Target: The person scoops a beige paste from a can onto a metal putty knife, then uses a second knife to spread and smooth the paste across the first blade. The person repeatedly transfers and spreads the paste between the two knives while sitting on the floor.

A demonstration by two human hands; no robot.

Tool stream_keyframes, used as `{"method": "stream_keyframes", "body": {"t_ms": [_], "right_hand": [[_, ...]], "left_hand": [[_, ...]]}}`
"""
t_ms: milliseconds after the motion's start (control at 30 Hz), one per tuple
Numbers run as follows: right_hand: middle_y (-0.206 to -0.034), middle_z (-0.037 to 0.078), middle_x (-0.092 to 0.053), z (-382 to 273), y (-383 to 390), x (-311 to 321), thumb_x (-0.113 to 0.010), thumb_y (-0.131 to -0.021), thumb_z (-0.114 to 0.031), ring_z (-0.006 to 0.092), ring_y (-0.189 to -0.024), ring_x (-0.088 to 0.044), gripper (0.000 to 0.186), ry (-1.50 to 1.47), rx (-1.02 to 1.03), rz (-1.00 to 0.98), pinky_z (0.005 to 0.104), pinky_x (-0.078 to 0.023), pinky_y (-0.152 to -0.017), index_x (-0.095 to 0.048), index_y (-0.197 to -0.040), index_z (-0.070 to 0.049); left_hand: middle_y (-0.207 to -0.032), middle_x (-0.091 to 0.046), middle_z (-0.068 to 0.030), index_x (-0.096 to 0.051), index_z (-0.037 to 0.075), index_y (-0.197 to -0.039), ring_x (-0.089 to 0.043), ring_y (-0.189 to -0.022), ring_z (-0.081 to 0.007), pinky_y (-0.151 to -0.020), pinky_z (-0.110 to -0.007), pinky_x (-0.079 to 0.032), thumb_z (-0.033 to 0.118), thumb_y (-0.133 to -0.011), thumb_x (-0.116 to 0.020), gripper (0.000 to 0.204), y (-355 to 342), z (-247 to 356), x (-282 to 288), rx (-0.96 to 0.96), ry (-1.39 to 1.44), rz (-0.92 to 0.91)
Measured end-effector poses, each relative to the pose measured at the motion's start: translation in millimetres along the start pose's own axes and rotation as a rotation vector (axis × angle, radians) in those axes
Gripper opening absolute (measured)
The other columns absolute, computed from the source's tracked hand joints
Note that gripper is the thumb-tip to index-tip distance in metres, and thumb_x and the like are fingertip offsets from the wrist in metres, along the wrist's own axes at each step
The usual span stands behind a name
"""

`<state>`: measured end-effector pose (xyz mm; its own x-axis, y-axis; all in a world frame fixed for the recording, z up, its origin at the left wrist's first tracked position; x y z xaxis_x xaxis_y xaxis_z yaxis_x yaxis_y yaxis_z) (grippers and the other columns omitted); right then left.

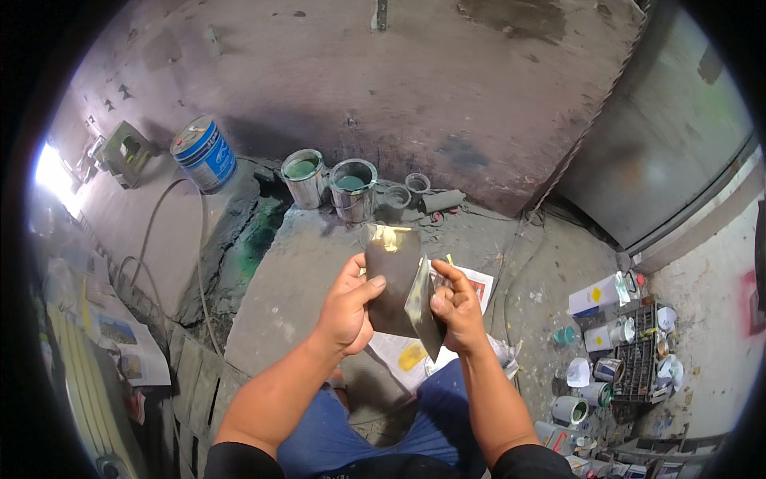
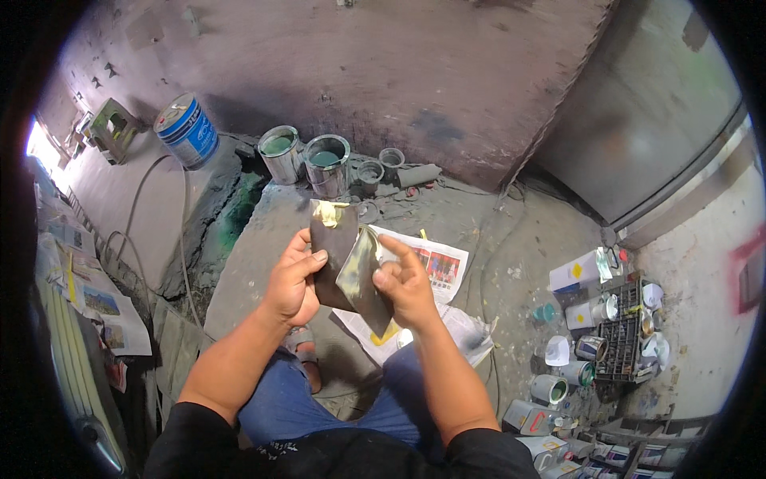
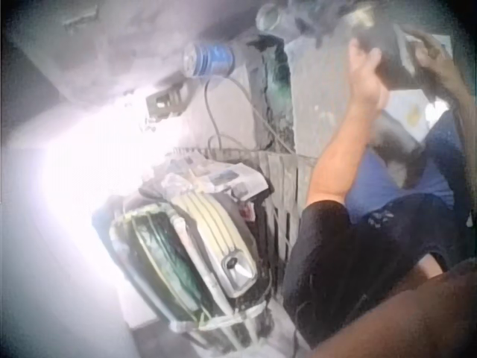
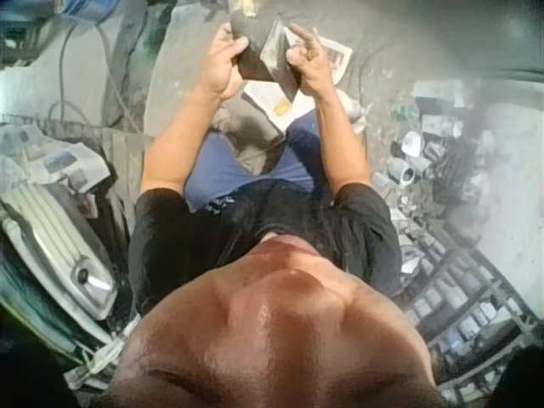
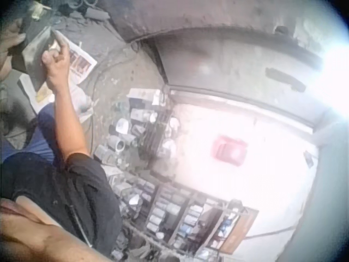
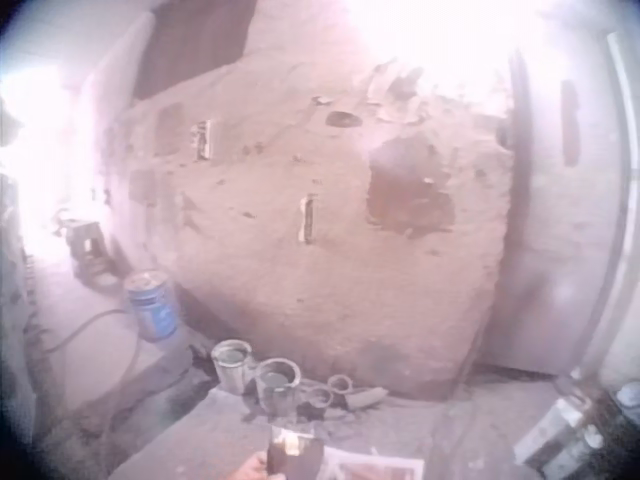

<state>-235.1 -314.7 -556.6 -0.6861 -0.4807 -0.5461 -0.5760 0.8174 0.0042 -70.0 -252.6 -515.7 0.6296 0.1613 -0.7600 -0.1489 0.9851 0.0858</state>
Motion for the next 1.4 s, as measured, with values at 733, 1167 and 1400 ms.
{"method": "stream_keyframes", "body": {"t_ms": [733, 1167, 1400], "right_hand": [[-0.101, 0.005, -0.058, -38.3, -7.3, -2.6, -0.067, -0.083, -0.003, 0.0107, -0.092, -0.055, 0.056, 0.394, 0.230, 0.090, 0.0260, -0.044, -0.082, -0.042, -0.133, -0.005], [-0.111, 0.016, -0.062, -102.6, 2.4, -10.1, -0.062, -0.079, 0.011, 0.0208, -0.099, -0.061, 0.052, 0.628, 0.726, -0.116, 0.0323, -0.049, -0.086, -0.047, -0.127, -0.003], [-0.110, 0.008, -0.065, -93.8, 7.9, -41.3, -0.054, -0.063, 0.022, 0.0259, -0.094, -0.062, 0.058, 0.961, 0.876, -0.378, 0.0337, -0.052, -0.079, -0.060, -0.114, -0.004]], "left_hand": [[-0.125, -0.053, -0.0057, -0.046, 0.001, -0.129, -0.050, -0.112, -0.0143, -0.097, -0.028, -0.037, 0.003, -0.094, -0.048, 0.035, 10.3, 0.9, 0.8, -0.278, -0.548, -0.190], [-0.118, -0.059, -0.0086, -0.047, -0.001, -0.128, -0.055, -0.107, -0.0158, -0.093, -0.030, -0.043, 0.006, -0.091, -0.052, 0.039, -7.2, 27.0, 20.1, 0.003, -0.837, -0.259], [-0.116, -0.059, -0.0059, -0.046, -0.002, -0.129, -0.055, -0.105, -0.0126, -0.094, -0.029, -0.043, 0.009, -0.090, -0.058, 0.042, -5.8, 30.9, 30.5, 0.157, -0.450, -0.338]]}}
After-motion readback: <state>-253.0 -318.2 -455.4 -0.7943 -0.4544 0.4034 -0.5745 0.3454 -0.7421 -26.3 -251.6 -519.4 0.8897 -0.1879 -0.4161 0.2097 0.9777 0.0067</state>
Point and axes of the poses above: each hand's wrist, its own y-axis away from the middle knuckle, its own x-axis out of the back of the hand, z = x × y, the point moved 2 cm from there along -y, towards the middle knuckle
